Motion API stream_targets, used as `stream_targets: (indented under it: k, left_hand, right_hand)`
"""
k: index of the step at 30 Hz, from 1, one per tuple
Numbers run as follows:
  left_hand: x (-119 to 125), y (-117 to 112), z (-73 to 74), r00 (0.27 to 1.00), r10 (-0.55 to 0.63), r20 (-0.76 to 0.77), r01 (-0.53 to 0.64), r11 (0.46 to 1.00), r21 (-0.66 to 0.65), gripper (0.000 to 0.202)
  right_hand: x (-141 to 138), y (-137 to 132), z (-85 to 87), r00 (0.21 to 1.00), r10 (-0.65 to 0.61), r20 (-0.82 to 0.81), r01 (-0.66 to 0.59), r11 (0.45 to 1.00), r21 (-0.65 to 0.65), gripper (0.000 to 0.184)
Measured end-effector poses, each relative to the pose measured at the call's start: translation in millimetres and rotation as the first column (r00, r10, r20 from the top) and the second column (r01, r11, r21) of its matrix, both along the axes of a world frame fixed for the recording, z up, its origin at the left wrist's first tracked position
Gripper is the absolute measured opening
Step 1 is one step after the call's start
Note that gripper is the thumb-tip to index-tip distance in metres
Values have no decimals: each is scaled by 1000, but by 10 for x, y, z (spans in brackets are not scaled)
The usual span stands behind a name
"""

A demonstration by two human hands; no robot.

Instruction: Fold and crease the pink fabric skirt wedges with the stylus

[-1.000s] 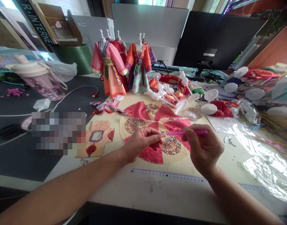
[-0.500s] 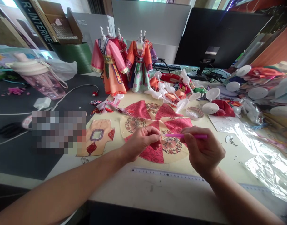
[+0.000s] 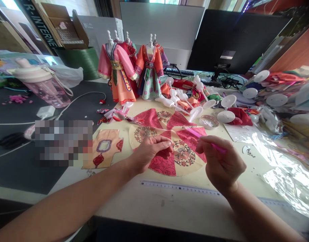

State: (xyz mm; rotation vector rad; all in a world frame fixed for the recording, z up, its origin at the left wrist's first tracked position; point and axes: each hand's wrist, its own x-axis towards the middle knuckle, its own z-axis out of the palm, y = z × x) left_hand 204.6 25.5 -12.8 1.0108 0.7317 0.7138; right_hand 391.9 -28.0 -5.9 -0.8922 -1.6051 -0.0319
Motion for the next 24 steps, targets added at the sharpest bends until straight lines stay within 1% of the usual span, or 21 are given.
stream_targets:
  k: [3,6,9,14,20,24]
  left_hand:
    - [-4,-3,17,999,28,15,-27,999,-38,12]
    - [-6,-16,32,998,38,46,-34,996,-83,15]
    - [-1,-37,44,996,21,90,-11,993,-117,18]
    - [12,-69,54,992,15,128,4,989,-149,19]
    - [25,-89,71,987,-32,155,56,987,-154,18]
    - [23,-90,72,988,-42,151,64,987,-150,17]
  right_hand:
    - [-1,17,-20,990,14,137,-12,1000,-19,36]
    - [-21,63,-57,959,-18,284,28,999,-34,31]
    - [-42,117,-102,926,-51,374,69,997,-34,25]
    - [-41,158,-152,897,-115,427,125,992,5,18]
    - [-44,153,-133,884,-108,455,116,993,12,17]
    - [-51,168,-109,881,-105,461,104,994,28,15]
